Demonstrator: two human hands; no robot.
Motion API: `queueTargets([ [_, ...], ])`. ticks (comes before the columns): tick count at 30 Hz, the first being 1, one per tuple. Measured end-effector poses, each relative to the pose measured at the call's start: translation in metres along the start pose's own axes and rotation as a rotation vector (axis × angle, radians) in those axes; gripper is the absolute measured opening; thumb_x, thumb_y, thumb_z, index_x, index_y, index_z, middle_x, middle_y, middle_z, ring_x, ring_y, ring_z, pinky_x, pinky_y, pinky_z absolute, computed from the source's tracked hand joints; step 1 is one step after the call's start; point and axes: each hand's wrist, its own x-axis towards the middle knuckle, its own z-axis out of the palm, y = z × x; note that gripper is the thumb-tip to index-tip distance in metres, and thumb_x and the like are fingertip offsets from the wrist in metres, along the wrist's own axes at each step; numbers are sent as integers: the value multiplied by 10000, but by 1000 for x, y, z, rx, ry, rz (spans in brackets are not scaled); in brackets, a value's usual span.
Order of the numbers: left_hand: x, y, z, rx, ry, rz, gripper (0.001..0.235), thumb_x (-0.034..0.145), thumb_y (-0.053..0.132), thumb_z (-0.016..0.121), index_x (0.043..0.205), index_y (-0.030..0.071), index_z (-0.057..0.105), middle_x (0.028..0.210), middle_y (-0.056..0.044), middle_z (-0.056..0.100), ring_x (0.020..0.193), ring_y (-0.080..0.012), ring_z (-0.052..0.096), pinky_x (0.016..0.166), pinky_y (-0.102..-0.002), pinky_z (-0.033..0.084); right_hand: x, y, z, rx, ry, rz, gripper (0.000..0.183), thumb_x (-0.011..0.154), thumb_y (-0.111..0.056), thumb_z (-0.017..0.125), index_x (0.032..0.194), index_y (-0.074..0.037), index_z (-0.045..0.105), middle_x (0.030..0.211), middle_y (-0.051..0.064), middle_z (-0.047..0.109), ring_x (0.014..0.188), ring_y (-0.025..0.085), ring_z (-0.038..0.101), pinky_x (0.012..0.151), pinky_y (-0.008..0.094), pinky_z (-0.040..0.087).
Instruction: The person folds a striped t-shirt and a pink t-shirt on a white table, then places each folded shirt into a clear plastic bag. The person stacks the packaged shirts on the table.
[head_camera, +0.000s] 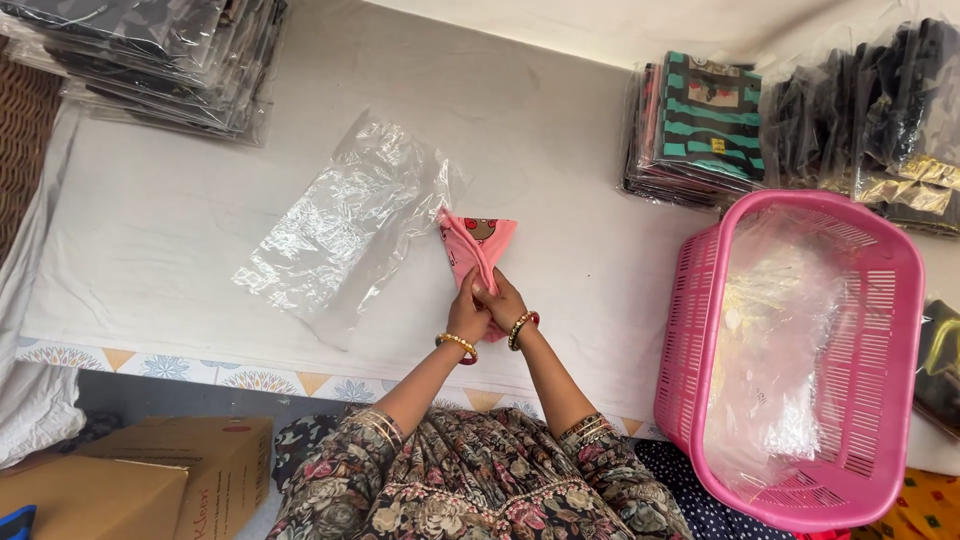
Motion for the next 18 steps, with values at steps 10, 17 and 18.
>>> queueTargets([
  [10, -23, 27, -105, 872, 124, 415, 527, 799, 151, 724, 1296, 243, 572, 1408, -117, 555, 1381, -294, 432, 1133, -564, 317, -18, 16, -27, -184, 145, -54, 521, 916, -12, 610, 1434, -28, 552, 1238, 88, 723, 1088, 125, 658, 967, 260, 495],
  [17, 4, 1, -153, 1154, 235, 375, 674, 659, 188, 765, 1315, 279, 640, 1547, -160, 476, 1404, -389, 426, 1013, -740, 346, -61, 6, -61, -218, 190, -3, 537, 907, -14, 616, 1440, -37, 556, 1218, 93, 728, 1046, 128, 653, 935, 270, 505],
  [18, 10, -9, -152, 1118, 110, 224, 659, 742, 83, 721, 1371, 248, 614, 1480, -108, 494, 1311, -341, 473, 988, -605, 424, -67, 2, -66, -279, 216, 34, 539, 910, -24, 621, 1445, -51, 558, 1198, 100, 734, 1005, 139, 655, 897, 280, 517],
])
